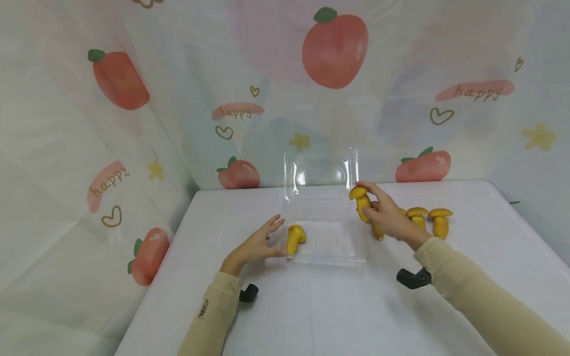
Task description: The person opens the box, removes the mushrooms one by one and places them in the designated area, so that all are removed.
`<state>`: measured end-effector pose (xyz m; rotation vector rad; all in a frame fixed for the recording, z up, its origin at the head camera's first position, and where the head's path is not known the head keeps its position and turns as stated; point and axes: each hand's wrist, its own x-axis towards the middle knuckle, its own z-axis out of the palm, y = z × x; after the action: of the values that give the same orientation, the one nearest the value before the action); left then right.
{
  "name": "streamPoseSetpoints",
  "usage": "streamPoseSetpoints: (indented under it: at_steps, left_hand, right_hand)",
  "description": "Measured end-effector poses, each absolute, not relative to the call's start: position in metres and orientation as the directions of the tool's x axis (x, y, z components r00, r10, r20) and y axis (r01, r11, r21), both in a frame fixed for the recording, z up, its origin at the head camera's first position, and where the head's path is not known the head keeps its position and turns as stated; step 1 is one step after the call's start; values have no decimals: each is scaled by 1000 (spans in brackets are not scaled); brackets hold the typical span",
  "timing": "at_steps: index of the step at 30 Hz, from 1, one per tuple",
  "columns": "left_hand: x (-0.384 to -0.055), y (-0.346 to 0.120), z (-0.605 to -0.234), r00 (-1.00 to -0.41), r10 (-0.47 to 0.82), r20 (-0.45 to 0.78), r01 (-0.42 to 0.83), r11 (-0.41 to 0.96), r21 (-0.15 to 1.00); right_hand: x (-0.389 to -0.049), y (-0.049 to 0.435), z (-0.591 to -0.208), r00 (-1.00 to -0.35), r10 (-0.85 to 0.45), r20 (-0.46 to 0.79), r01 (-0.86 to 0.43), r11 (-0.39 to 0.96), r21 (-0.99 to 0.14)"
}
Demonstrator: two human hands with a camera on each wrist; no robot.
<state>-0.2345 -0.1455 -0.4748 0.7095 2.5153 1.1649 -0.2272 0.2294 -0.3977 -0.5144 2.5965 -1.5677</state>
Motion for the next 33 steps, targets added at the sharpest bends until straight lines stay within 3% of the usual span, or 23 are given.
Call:
streamPoseSetpoints:
  at_steps: [16, 33]
  left_hand:
    - [-227, -135, -469, -873, 488, -19, 340, 635, 693]
    - [-225, -129, -469, -883, 470, 1, 354, 664, 659]
  right_hand:
    - [-227, 241, -398, -943, -276, 186, -302, 477, -825]
    - [-226, 273, -399, -963, -233, 136, -239, 506, -828]
